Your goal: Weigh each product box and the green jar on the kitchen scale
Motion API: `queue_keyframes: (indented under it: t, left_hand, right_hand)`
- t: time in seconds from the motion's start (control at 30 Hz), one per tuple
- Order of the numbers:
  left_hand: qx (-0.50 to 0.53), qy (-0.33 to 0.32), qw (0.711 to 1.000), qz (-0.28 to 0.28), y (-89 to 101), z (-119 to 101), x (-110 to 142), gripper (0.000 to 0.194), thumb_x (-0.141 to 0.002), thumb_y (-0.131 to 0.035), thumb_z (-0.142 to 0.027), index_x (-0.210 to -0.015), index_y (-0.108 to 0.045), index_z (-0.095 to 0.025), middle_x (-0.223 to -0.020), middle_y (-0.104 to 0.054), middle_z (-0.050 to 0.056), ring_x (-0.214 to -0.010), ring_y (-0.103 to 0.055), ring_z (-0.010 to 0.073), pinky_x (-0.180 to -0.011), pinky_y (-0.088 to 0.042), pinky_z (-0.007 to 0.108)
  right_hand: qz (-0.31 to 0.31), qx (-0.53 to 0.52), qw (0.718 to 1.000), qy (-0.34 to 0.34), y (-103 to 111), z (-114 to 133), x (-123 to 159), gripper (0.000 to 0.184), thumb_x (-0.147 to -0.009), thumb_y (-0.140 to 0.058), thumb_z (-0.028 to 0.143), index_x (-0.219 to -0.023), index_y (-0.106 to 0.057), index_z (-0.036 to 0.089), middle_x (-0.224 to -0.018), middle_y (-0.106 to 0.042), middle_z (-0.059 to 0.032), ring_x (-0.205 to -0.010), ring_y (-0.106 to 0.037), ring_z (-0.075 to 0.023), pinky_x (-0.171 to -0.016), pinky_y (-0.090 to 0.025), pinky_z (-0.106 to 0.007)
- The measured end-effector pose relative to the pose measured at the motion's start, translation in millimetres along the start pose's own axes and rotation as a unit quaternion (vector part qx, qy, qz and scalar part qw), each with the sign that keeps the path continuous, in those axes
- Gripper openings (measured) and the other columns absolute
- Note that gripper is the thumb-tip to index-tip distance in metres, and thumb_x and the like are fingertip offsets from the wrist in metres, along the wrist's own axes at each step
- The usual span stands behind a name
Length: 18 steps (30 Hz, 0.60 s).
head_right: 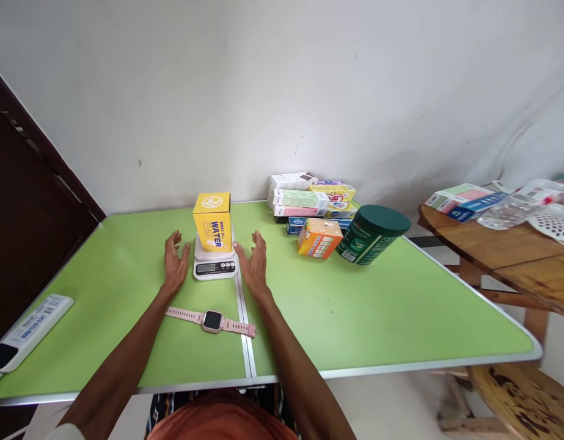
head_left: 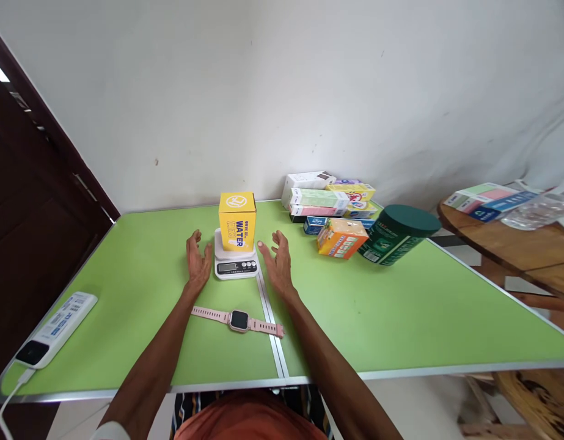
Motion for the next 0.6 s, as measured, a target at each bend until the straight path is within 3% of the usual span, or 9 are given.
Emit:
queue_keyframes:
  t: [0.1, 0.23, 0.37, 0.47, 0.6]
  left_hand:
    - [0.003, -0.051, 0.998, 0.049, -7.4, -32, 5, 0.071, -0.103, -0.050, -0.064, -0.155, -0.049, -0.016, -0.157, -0.055, 0.023, -0.149, -0.052, 0.0339, -0.126, -0.040, 0.055]
    - [0.043, -0.012, 0.994, 0.101, -21.9, -50, 5, 0.080, -0.103, -0.040, -0.075, -0.159, -0.048, -0.019, -0.168, -0.045, 0.020, -0.160, -0.041, 0.0317, -0.133, -0.030, 0.050]
    - [0.063, -0.007, 0.988, 0.140, -37.4, -60, 1, 0.081, -0.101, -0.038, -0.079, -0.152, -0.058, -0.018, -0.158, -0.057, 0.020, -0.150, -0.052, 0.0327, -0.127, -0.039, 0.050]
    - [0.043, -0.023, 0.992, 0.116, -35.3, -64, -5, 0.077, -0.102, -0.037, -0.078, -0.141, -0.066, -0.018, -0.143, -0.068, 0.019, -0.136, -0.062, 0.0323, -0.119, -0.048, 0.050]
    - [-0.010, -0.049, 0.995, 0.090, -30.7, -71, -6, 0.076, -0.102, -0.035, -0.076, -0.138, -0.069, -0.017, -0.136, -0.070, 0.020, -0.131, -0.063, 0.0329, -0.117, -0.047, 0.052]
  right_hand:
    - [0.016, 0.032, 0.999, 0.011, -26, 24, 3, 0.106, -0.086, -0.069, 0.075, -0.165, -0.030, 0.016, -0.163, -0.045, -0.0261, -0.152, -0.046, -0.0381, -0.121, -0.042, -0.060]
    - [-0.002, 0.136, 0.990, 0.031, -61, 58, 0, 0.129, -0.078, -0.079, 0.072, -0.170, -0.014, 0.009, -0.167, -0.034, -0.0320, -0.156, -0.035, -0.0443, -0.123, -0.036, -0.064]
    - [-0.024, 0.190, 0.981, 0.014, -79, 79, 0, 0.121, -0.089, -0.068, 0.067, -0.170, -0.004, 0.004, -0.168, -0.029, -0.0362, -0.153, -0.037, -0.0455, -0.118, -0.039, -0.063]
    - [-0.038, 0.196, 0.980, -0.007, -81, 87, 3, 0.111, -0.093, -0.065, 0.056, -0.168, -0.005, 0.000, -0.163, -0.036, -0.0367, -0.148, -0.042, -0.0436, -0.116, -0.040, -0.058]
    - [-0.056, 0.175, 0.983, -0.026, -76, 93, 2, 0.105, -0.089, -0.070, 0.046, -0.163, -0.016, -0.006, -0.153, -0.046, -0.0336, -0.136, -0.048, -0.0433, -0.112, -0.041, -0.057]
Point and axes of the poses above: each hand's wrist, its own x-axis away from the middle knuckle, its own y-axis out of the back of the hand, z = x × y, the point moved 9 cm from there along -x, towards the middle knuckle
